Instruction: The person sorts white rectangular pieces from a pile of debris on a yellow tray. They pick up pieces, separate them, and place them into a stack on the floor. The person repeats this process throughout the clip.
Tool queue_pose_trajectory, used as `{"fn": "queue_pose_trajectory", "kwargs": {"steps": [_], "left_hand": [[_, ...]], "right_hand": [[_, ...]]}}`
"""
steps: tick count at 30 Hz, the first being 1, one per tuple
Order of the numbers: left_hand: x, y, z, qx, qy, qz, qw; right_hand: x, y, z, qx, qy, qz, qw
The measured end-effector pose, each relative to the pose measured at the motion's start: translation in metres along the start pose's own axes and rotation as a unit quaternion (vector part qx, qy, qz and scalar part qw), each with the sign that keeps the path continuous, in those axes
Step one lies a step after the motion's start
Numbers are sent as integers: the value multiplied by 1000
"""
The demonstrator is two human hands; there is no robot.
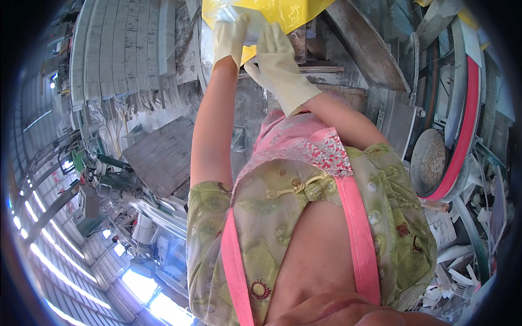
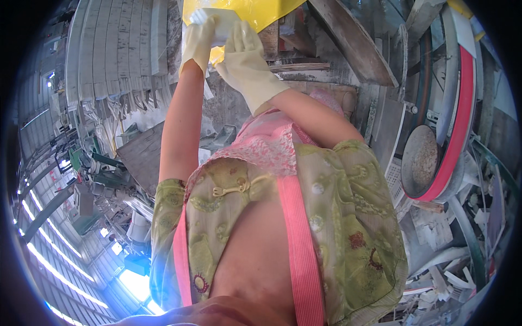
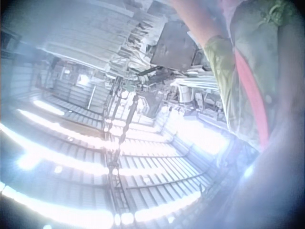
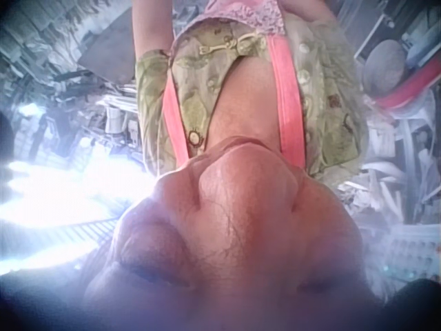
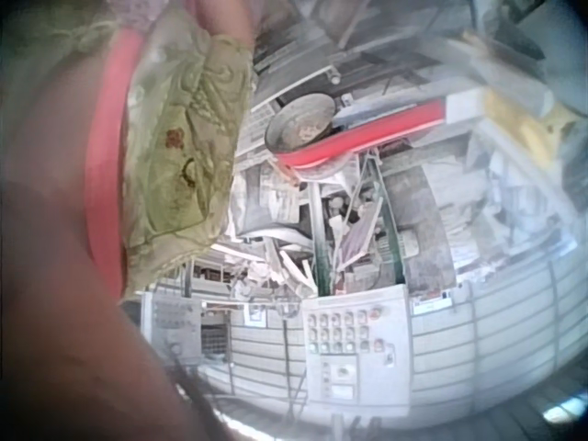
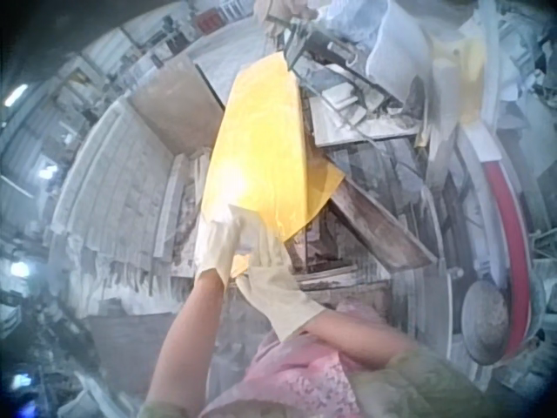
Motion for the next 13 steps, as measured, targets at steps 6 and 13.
{"fn": "queue_pose_trajectory", "kwargs": {"steps": [6, 13], "left_hand": [[-10, -8, -7, 126, -109, 76, 983], [-19, -4, -31, -28, -203, -16, 979]], "right_hand": [[-52, 33, -10, -87, 4, -103, 991], [-177, 218, 23, 107, 108, -45, 987]]}}
Point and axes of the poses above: each hand's wrist, its own z-axis away from the middle knuckle, its own x-axis out of the palm, y = z × x, the point moved 3 cm from there along -z, towards the middle knuckle, and after that the axes turned 7 degrees about z, right-handed, at the moved point
